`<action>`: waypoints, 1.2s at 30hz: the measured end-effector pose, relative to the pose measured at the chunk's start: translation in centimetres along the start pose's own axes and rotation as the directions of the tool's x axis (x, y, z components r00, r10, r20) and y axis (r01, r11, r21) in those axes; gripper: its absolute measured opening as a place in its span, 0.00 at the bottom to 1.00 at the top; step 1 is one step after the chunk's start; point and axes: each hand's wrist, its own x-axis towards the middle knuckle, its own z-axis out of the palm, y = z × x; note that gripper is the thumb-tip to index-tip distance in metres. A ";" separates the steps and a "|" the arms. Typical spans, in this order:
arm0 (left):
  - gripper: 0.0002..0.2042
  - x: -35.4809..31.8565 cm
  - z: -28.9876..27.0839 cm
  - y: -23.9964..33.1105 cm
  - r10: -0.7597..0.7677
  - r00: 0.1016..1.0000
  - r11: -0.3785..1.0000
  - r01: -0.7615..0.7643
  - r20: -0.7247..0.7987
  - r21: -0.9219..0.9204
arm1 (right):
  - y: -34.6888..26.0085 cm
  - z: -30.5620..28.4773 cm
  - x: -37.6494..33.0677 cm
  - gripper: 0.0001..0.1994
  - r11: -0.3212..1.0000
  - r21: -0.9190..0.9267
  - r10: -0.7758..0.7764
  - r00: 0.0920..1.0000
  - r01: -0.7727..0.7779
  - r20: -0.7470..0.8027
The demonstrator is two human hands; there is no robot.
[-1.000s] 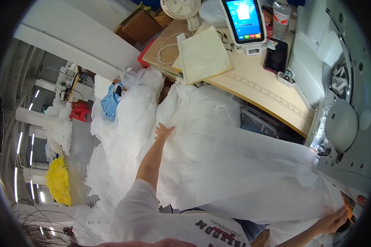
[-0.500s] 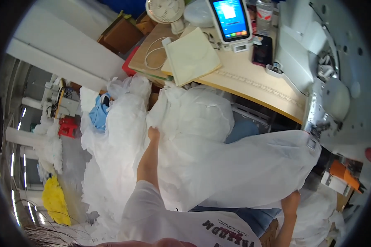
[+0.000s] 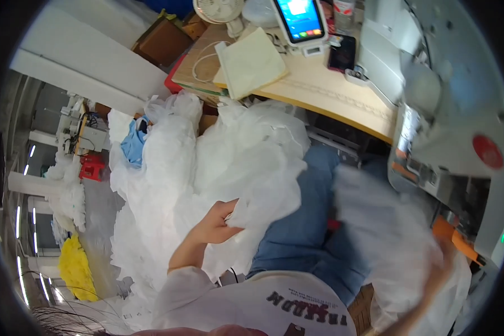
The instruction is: Feeding and smoothing large sheets of white fabric into an industrial machine on a factory floor.
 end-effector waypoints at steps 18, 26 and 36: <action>0.13 -7.8 4.0 -14.8 -0.460 0.877 0.824 0.480 -0.139 0.302 | -9.4 16.5 -2.9 0.08 0.956 0.193 0.160 0.942 -0.222 0.294; 0.09 10.3 -8.6 -10.9 -0.456 0.806 0.890 0.428 0.378 0.160 | -6.7 11.8 -3.4 0.10 0.879 0.114 0.353 0.791 -0.464 0.499; 0.21 14.2 15.5 -4.9 0.315 0.658 0.768 -0.600 0.684 0.223 | -9.1 17.0 -5.0 0.26 0.636 -0.712 -0.297 0.946 0.297 0.130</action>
